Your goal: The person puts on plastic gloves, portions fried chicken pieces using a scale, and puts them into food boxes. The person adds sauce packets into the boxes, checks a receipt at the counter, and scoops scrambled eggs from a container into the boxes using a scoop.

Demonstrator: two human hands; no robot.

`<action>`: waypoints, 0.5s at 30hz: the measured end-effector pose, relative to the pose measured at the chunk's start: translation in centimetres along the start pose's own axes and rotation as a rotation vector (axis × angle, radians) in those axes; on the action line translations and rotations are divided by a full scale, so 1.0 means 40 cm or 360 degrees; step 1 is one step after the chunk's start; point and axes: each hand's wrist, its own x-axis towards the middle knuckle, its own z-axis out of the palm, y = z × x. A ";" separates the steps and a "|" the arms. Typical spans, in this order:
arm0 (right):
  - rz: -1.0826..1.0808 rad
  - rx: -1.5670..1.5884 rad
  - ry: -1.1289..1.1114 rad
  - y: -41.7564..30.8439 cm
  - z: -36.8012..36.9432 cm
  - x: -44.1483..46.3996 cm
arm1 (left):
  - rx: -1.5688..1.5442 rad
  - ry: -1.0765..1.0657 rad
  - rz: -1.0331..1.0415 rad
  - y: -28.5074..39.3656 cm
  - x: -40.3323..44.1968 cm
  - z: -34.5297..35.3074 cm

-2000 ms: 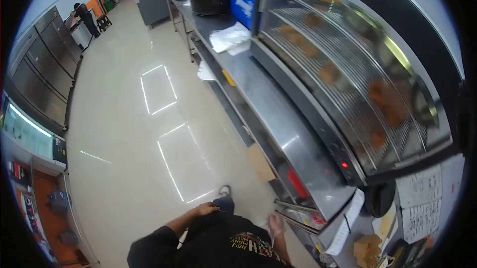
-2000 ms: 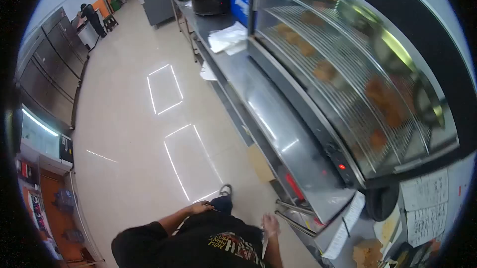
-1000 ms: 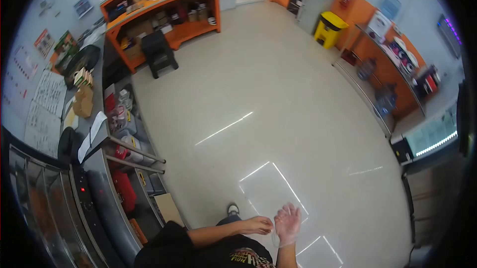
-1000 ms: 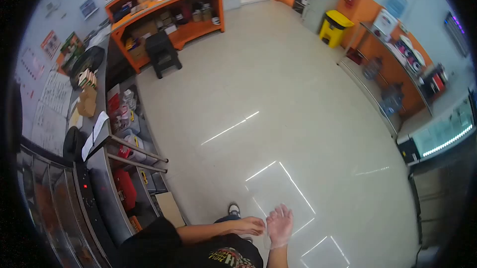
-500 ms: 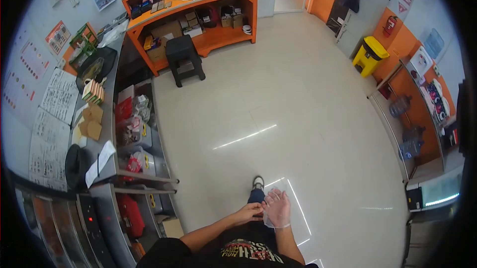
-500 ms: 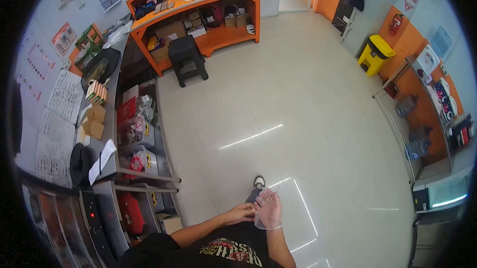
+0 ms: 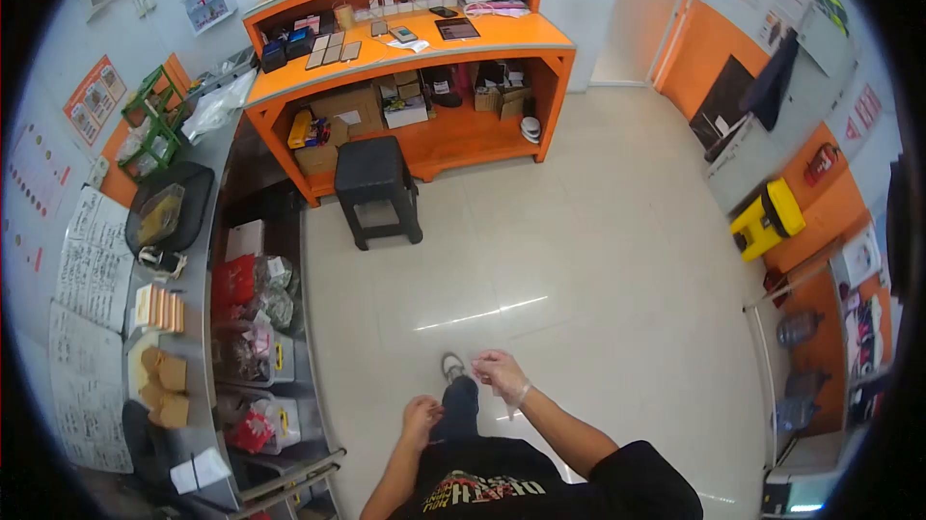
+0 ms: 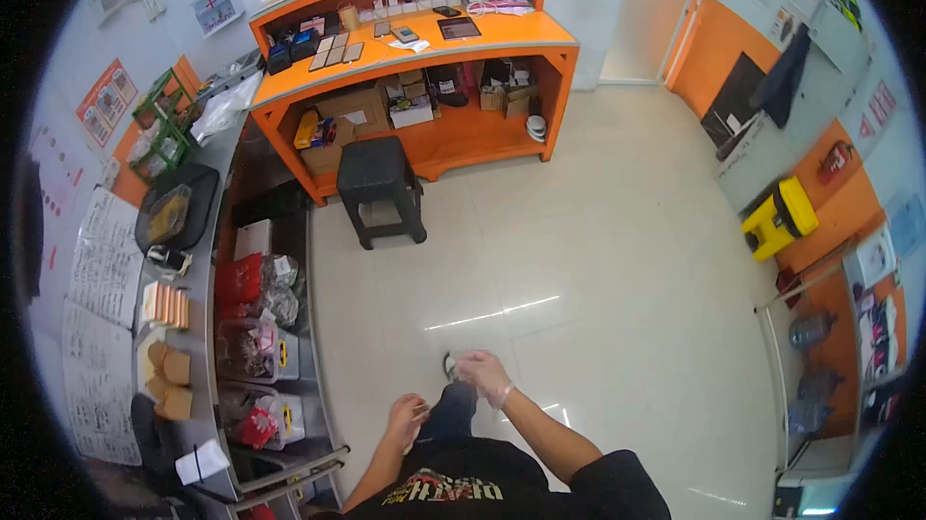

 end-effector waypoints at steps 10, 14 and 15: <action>-0.0333 -0.0126 0.0459 -0.718 -0.095 0.671 | 0.0727 -0.0120 0.0310 0.798 0.652 0.317; -0.0511 -0.0244 0.0549 -1.029 -0.143 1.084 | 0.0884 -0.0030 0.0578 0.996 0.985 0.519; -0.0578 -0.0249 0.0564 -1.131 -0.144 1.185 | 0.0967 0.0035 0.0664 1.046 1.053 0.577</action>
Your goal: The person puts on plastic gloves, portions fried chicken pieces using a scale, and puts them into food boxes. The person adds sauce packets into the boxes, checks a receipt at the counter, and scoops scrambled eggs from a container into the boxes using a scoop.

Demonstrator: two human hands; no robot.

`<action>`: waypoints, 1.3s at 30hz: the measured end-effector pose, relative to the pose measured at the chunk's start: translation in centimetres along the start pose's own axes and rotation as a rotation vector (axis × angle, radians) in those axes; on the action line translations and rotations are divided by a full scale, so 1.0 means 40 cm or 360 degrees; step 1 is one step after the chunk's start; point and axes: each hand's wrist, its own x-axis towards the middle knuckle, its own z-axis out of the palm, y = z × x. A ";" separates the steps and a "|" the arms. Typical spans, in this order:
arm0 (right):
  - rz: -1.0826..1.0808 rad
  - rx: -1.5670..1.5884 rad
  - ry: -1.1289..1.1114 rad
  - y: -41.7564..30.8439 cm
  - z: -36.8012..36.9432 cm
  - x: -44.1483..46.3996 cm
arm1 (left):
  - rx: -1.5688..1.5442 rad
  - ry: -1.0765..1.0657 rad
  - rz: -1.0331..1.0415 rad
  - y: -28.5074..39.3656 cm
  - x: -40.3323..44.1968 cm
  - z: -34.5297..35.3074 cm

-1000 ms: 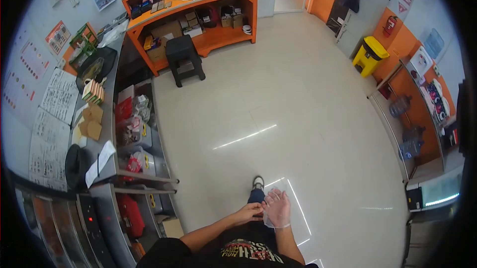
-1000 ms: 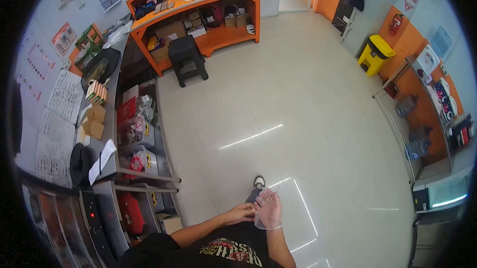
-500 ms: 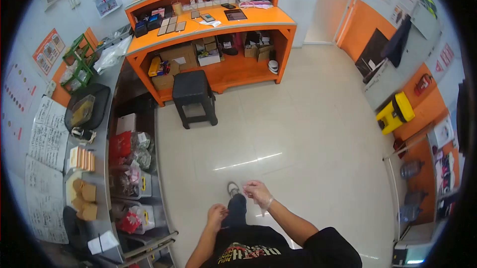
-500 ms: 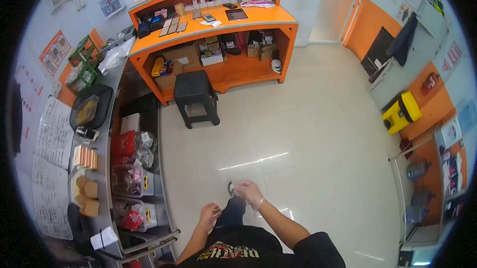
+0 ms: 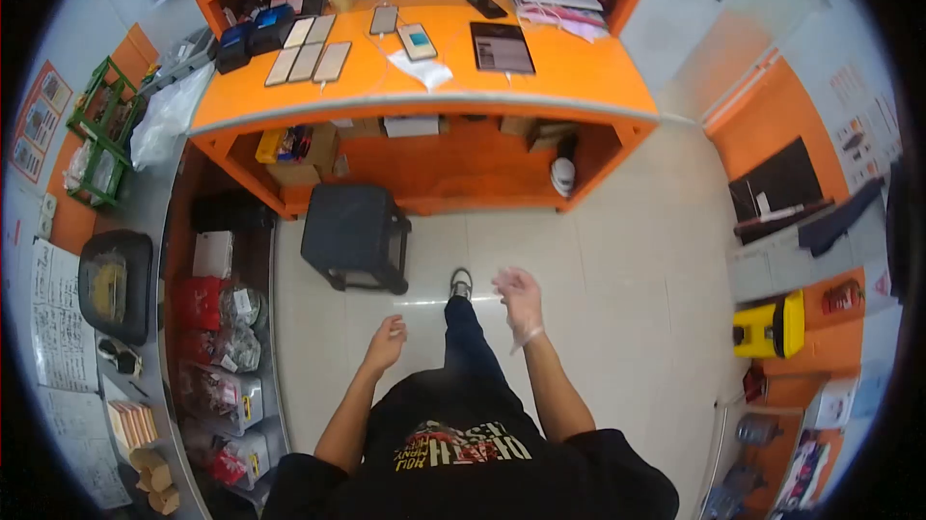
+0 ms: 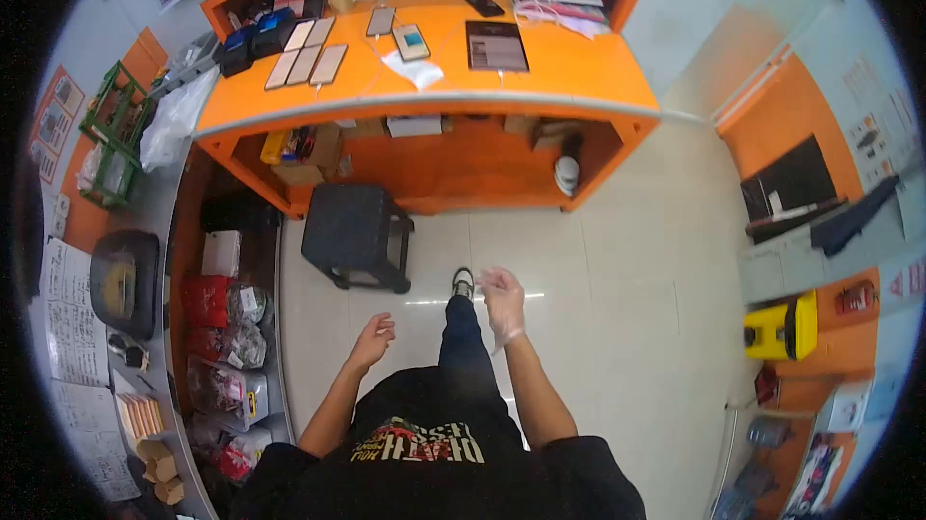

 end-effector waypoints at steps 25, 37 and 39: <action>0.0116 -0.0378 -0.0597 -0.502 0.619 1.147 | -0.1174 0.0544 -0.0244 0.892 0.949 -0.022; 0.1113 0.0206 -0.1114 -0.707 0.541 1.052 | -0.2205 -0.0128 -0.0227 0.981 1.162 -0.061; 0.1116 -0.0042 -0.1315 -0.745 0.514 1.046 | -0.2099 -0.0109 -0.0305 0.980 1.171 -0.067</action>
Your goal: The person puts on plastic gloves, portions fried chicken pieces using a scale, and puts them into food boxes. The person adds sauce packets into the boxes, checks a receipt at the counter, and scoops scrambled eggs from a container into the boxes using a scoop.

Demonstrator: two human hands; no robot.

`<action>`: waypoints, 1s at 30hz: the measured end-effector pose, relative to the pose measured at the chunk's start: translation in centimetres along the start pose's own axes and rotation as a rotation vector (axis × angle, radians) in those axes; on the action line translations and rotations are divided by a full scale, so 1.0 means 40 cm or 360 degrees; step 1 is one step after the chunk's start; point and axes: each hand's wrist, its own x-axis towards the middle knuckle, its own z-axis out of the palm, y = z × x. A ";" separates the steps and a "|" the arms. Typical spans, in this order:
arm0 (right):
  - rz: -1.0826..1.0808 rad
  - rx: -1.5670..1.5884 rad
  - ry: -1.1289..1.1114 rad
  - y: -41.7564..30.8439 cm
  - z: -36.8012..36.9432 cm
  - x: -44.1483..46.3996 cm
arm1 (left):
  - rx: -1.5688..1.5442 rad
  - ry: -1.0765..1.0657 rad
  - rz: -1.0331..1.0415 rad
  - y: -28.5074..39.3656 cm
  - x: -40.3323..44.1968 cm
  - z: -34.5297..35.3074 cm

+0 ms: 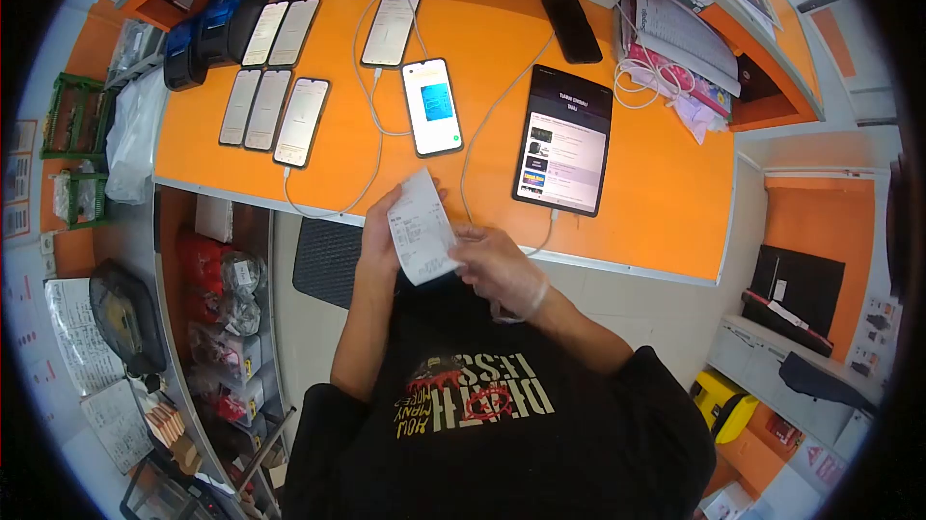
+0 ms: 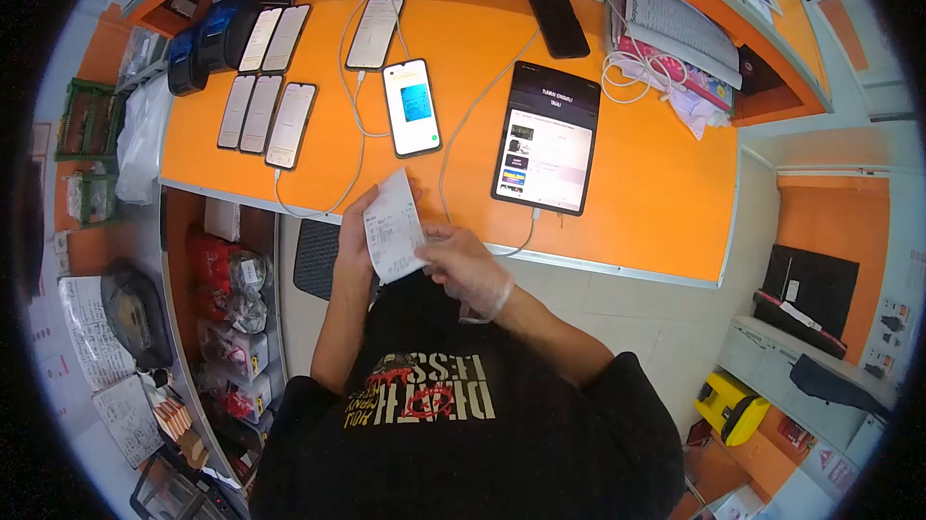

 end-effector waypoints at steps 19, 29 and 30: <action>-0.0503 -0.0726 -0.0002 -0.008 0.205 0.100 | -0.0047 -0.0417 0.0596 0.326 -0.167 0.146; -0.1503 -0.0285 0.0589 -0.321 0.140 0.038 | 0.0812 -0.0309 0.1209 0.467 -0.096 0.391; -0.1653 -0.0012 0.0558 -0.389 0.141 0.023 | 0.0937 -0.0370 0.1218 0.476 -0.080 0.441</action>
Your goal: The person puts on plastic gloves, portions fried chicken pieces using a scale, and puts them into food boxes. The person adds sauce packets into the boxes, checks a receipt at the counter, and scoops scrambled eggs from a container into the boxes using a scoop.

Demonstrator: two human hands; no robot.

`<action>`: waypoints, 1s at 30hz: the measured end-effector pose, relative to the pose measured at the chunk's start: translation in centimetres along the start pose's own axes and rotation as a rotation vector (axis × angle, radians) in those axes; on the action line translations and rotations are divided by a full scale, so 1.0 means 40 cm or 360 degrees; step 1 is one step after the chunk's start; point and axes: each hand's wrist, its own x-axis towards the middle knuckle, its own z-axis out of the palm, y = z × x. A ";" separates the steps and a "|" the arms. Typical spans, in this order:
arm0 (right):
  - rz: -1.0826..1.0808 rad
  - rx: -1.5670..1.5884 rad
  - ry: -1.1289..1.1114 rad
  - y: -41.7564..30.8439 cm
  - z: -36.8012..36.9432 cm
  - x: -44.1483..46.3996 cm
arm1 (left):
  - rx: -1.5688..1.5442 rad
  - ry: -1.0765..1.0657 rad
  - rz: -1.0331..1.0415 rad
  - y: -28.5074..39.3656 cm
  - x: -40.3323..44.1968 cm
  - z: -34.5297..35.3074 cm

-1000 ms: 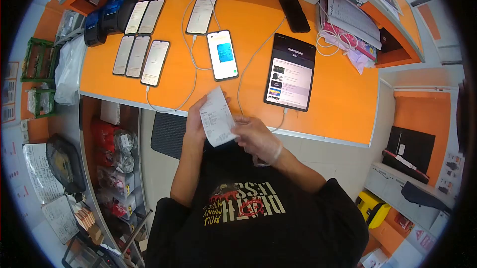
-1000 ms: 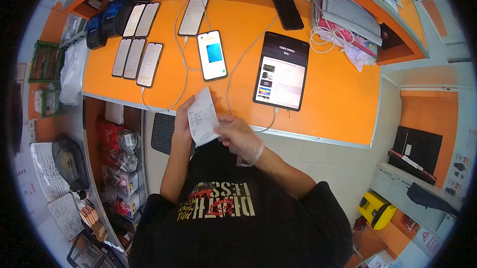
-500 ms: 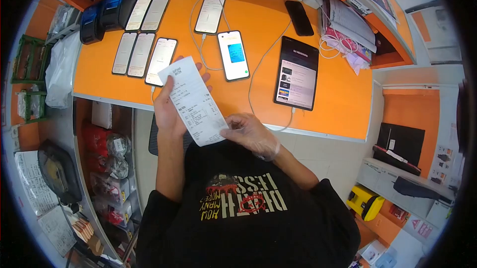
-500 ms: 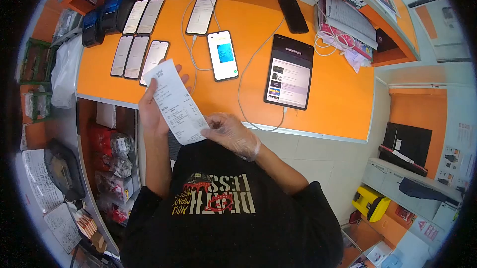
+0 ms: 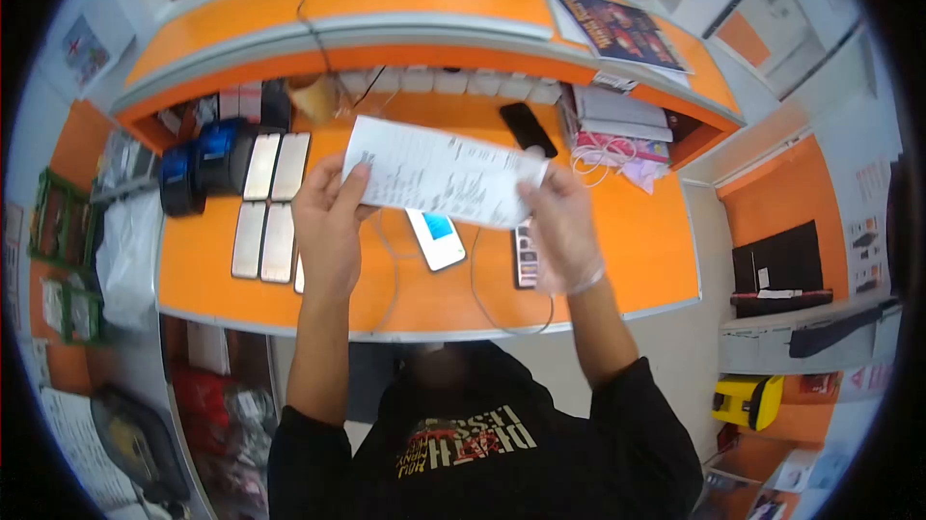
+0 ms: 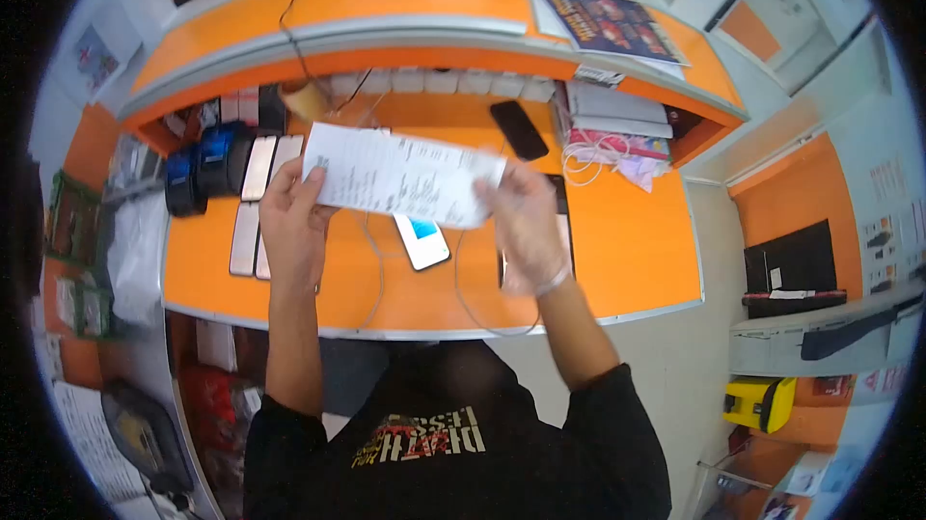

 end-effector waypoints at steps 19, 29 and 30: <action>-0.0828 -0.1611 0.0070 -0.414 -0.354 1.096 | 0.1769 -0.0121 0.0415 -0.168 0.637 0.637; -0.0843 -0.2361 -0.0010 -0.348 -0.361 1.267 | 0.2028 -0.0732 0.0225 -0.189 0.620 0.652; -0.0915 -0.2499 -0.0004 -0.327 -0.375 1.295 | 0.2078 -0.0775 0.0287 -0.191 0.616 0.647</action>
